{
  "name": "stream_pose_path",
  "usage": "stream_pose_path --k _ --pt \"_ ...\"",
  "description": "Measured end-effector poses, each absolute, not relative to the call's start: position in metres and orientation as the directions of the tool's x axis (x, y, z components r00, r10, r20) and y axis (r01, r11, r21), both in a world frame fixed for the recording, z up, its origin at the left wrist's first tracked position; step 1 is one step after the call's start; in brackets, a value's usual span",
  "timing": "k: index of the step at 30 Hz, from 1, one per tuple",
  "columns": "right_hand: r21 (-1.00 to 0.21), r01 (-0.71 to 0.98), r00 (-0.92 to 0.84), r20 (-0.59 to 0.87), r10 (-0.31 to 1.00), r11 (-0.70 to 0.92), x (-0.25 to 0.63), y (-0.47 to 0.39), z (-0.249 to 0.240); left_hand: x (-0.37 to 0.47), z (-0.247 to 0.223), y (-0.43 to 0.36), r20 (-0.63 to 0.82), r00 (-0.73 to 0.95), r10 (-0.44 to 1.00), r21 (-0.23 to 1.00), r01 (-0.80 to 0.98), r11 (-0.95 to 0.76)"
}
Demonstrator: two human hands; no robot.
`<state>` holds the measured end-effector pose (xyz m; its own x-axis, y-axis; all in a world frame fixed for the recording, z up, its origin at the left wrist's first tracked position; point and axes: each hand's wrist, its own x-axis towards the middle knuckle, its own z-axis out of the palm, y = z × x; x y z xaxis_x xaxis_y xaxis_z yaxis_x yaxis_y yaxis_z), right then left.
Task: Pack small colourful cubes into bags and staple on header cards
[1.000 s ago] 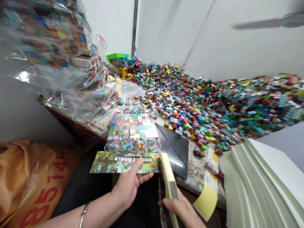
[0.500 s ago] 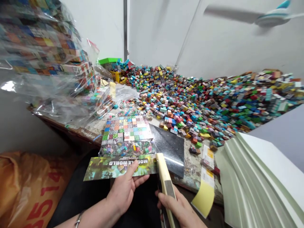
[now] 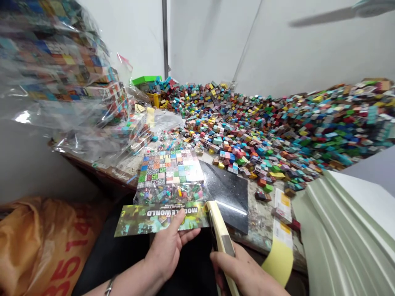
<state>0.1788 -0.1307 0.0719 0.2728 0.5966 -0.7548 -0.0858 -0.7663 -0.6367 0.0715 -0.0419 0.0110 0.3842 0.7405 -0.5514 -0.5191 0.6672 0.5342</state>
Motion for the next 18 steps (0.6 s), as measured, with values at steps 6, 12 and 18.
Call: stream_pose_path --k 6,12,18 --pt "-0.673 -0.061 0.248 -0.725 0.642 -0.737 0.185 -0.133 0.06 0.073 0.012 -0.04 -0.559 0.374 0.74 0.548 -0.504 0.668" --pt "-0.676 0.036 0.292 -0.697 0.655 -0.736 0.188 -0.129 0.055 0.073 0.013 -0.041 -0.538 0.374 0.755 0.566 -0.503 0.653" --pt "-0.773 0.196 0.396 -0.501 0.769 -0.604 0.186 -0.139 0.061 0.072 0.013 -0.041 -0.51 0.389 0.767 0.575 -0.509 0.641"
